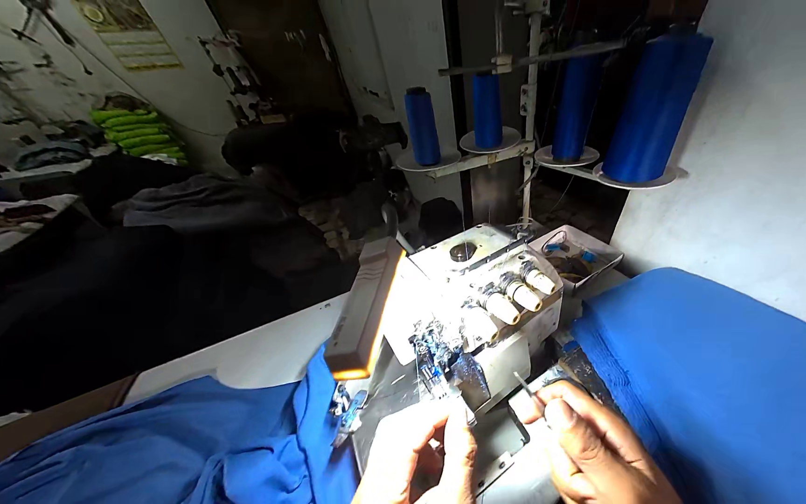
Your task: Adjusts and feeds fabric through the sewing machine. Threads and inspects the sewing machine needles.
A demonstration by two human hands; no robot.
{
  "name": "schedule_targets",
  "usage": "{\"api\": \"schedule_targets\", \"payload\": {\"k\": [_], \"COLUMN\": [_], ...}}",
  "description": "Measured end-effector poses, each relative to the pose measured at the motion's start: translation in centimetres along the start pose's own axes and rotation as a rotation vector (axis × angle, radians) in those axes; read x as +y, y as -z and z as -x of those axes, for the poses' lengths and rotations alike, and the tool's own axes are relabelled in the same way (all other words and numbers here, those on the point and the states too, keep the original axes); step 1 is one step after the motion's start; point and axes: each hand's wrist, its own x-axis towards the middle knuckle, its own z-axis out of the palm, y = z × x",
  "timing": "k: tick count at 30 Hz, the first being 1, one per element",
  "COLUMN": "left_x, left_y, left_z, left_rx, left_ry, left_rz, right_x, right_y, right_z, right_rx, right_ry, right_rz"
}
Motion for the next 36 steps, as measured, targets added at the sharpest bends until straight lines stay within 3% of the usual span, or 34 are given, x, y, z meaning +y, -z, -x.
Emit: {"api": "schedule_targets", "payload": {"k": [5,15,36], "left_x": [1.2,0.4,0.6], "left_y": [-3.6,-3.4,-2.8], "left_z": [-0.1,0.4,0.3], "left_rx": [0.106,0.088,0.048], "left_ry": [0.048,0.036,0.027], "left_rz": [0.120,0.153,0.158], "right_x": [0.8,2.4,2.3], "right_y": [-2.1,-3.2,-2.6], "right_z": [-1.5,-1.8,-1.3], "right_rx": [0.041,0.087,0.141], "right_ry": [0.107,0.263,0.242], "right_rz": [-0.038,0.028,0.088]}}
